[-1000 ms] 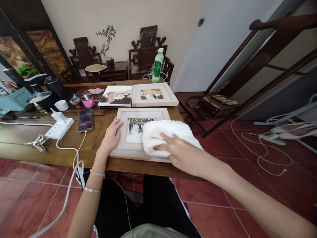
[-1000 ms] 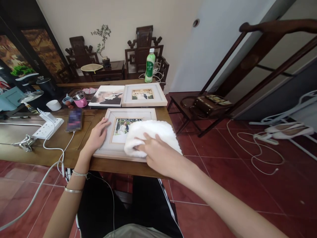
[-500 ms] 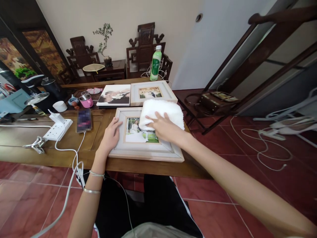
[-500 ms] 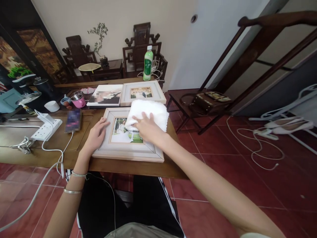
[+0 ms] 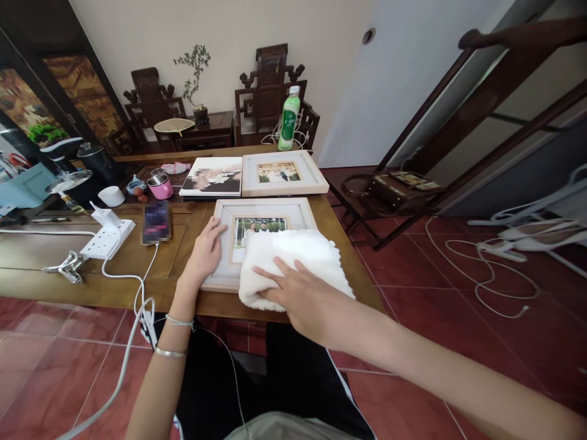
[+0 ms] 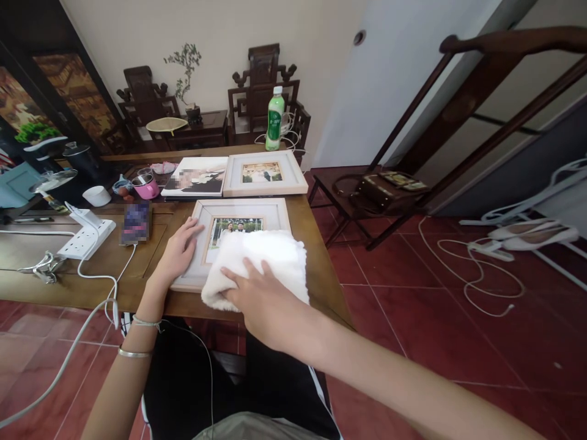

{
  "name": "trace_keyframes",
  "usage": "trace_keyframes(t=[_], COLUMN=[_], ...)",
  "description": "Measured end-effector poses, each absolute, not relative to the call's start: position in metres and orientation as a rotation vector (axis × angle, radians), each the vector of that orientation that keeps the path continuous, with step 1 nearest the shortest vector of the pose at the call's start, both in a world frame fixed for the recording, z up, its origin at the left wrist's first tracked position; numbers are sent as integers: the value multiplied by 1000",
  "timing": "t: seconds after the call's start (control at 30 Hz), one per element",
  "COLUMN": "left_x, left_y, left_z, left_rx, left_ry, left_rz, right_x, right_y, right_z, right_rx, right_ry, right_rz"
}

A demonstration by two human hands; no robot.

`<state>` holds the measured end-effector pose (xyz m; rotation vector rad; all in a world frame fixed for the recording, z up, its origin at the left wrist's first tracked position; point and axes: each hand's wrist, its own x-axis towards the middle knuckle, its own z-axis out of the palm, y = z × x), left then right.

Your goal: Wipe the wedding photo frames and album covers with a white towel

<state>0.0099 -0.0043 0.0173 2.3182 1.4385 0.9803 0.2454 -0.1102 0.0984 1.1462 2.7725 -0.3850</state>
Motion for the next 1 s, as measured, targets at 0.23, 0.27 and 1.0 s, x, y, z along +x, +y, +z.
trace_keyframes(t=[0.23,0.27,1.0], left_x=[11,11,11], left_y=[-4,-5,-6], left_z=[17,17,17], left_rx=[2327,2327,2300], left_ry=[1455,1456,1437], left_rz=[963,960,978], right_x=[265,268,253], right_y=[-43,-30,-123], right_z=[60,59,117], right_rx=[1342,1401,1131], right_ry=[2965,2966,2744], right_rz=[-75,-34,-700])
